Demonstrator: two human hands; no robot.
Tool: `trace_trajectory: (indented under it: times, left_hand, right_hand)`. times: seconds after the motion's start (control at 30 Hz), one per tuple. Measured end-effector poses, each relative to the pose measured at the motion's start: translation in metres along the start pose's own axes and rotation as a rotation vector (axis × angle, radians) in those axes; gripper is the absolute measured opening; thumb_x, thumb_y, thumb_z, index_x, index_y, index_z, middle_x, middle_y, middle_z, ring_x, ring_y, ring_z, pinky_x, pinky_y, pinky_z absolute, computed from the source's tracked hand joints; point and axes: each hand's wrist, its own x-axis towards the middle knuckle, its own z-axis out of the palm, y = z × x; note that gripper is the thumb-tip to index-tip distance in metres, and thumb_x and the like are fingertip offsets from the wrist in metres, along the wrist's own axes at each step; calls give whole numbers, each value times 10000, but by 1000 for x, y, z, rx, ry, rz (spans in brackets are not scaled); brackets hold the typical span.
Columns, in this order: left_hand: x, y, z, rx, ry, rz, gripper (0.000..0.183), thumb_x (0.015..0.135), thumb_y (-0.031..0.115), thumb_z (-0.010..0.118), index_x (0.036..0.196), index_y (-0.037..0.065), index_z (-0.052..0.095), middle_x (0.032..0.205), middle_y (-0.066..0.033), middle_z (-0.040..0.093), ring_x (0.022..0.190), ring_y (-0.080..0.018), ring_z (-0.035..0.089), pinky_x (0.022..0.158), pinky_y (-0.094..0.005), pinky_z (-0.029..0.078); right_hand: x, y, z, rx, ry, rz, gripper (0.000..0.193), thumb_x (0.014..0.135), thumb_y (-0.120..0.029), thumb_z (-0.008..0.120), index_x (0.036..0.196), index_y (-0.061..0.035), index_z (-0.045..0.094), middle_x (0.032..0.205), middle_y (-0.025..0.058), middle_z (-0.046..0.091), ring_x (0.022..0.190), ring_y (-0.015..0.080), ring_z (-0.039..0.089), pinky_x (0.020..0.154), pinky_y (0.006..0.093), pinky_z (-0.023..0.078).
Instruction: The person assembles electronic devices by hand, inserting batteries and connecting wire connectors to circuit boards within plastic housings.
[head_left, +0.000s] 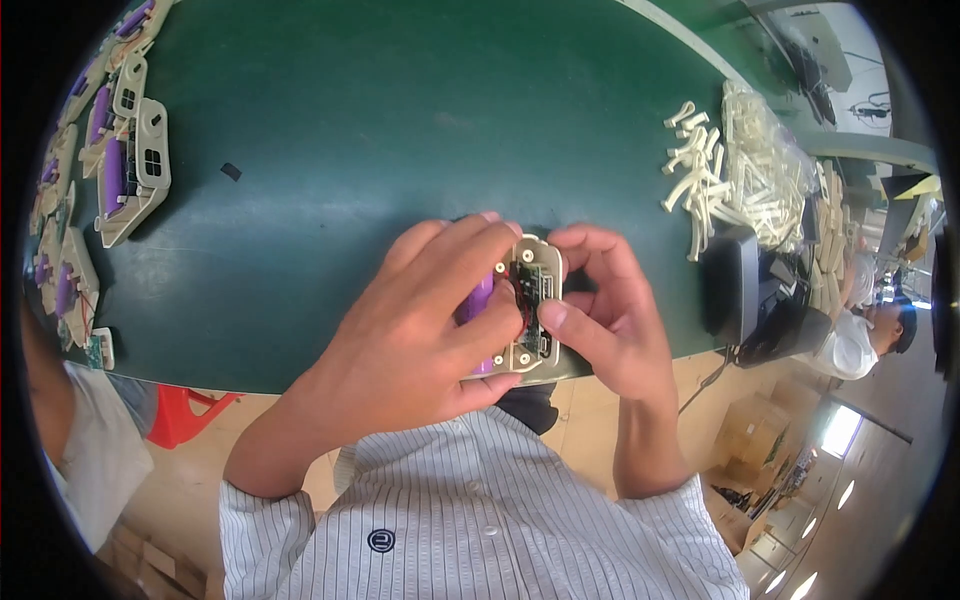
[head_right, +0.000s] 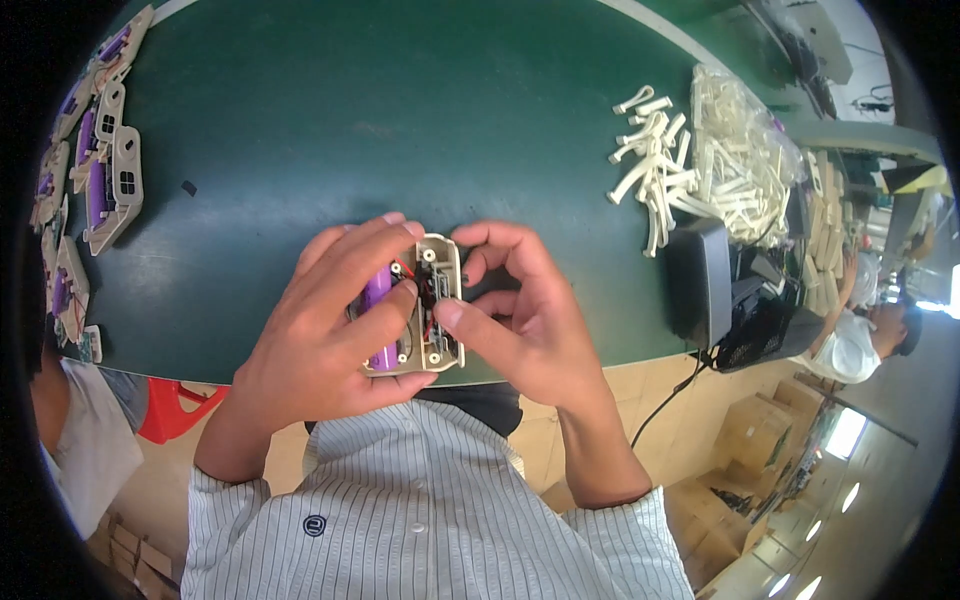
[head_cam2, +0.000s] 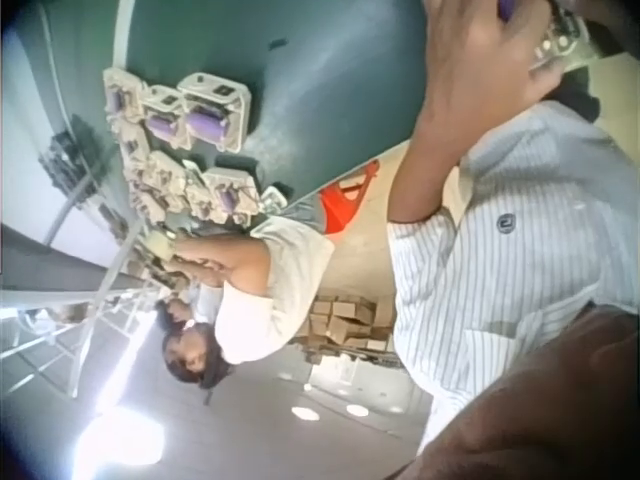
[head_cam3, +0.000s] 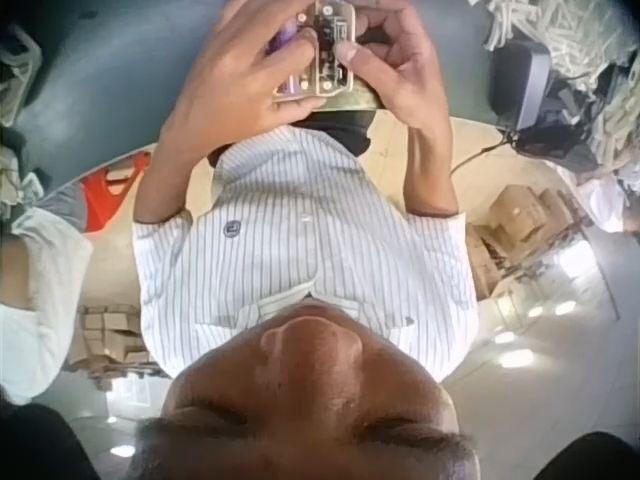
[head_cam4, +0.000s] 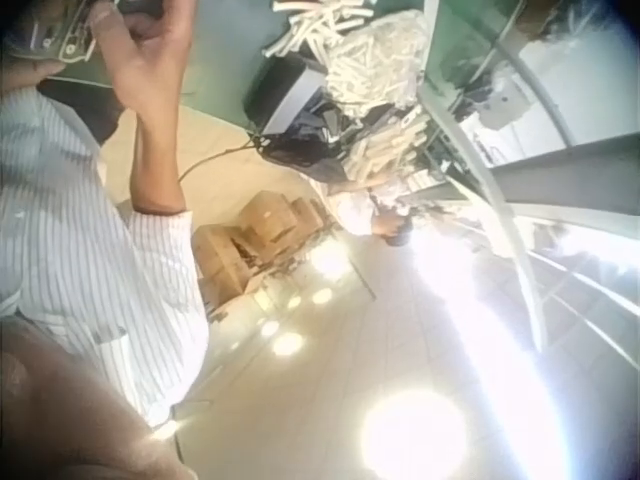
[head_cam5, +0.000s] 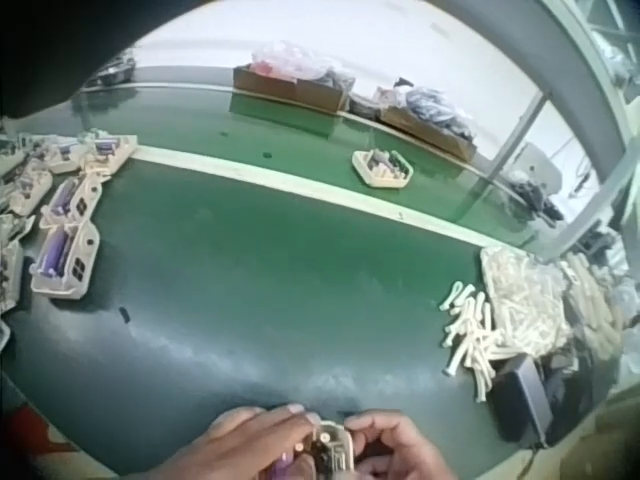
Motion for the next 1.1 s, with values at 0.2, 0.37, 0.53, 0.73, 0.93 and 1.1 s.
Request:
trace_trajectory:
  times: [0.2, 0.37, 0.53, 0.73, 0.93, 1.1]
  left_hand:
    - [-4, -2, 1, 3, 30, 5, 751, 564, 203, 942, 1185, 20, 560, 1403, -225, 525, 1246, -440, 565, 996, -573, 457]
    - [-4, -2, 0, 66, 30, 37, 707, 599, 224, 934, 1164, 22, 561, 1389, -198, 518, 1253, -415, 545, 1052, -574, 419]
    - [-5, 3, 0, 139, 11, 54, 651, 648, 267, 911, 1150, 28, 572, 1367, -180, 518, 1266, -391, 534, 1117, -593, 361]
    - [-8, 3, 1, 176, 7, 14, 684, 615, 286, 918, 1157, 52, 572, 1410, -185, 543, 1317, -394, 537, 1137, -607, 327]
    - [-7, 2, 0, 174, 13, -5, 614, 602, 298, 925, 1079, 55, 625, 1414, -167, 546, 1338, -409, 523, 1118, -639, 330]
    - [-7, 0, 1, 109, -3, -16, 606, 612, 310, 922, 1077, 49, 633, 1443, -168, 518, 1312, -401, 535, 1108, -643, 335]
  right_hand:
    - [-1, 7, 1, -57, -3, -38, 544, 888, -12, 757, 1351, -71, 477, 1073, 62, 503, 761, 67, 583, 628, 206, 528]
    - [-1, 8, -1, -20, -13, -24, 503, 927, -91, 751, 1349, -62, 479, 1057, 61, 531, 704, 72, 606, 595, 221, 539]
    - [-4, 8, -2, -64, -34, -82, 471, 957, -147, 732, 1366, -71, 510, 1040, 61, 571, 710, 75, 638, 588, 227, 544]
    - [-2, -4, -13, -232, -112, -64, 483, 974, -161, 714, 1411, -79, 525, 1029, 72, 634, 721, 87, 633, 620, 252, 540]
    - [-3, -7, -14, -121, -149, -55, 440, 956, -107, 726, 1355, -75, 544, 1035, 83, 647, 881, 109, 648, 736, 257, 543]
    - [-1, -5, -17, -48, -120, -14, 436, 958, -66, 713, 1353, -64, 529, 1039, 75, 645, 955, 115, 653, 804, 255, 548]
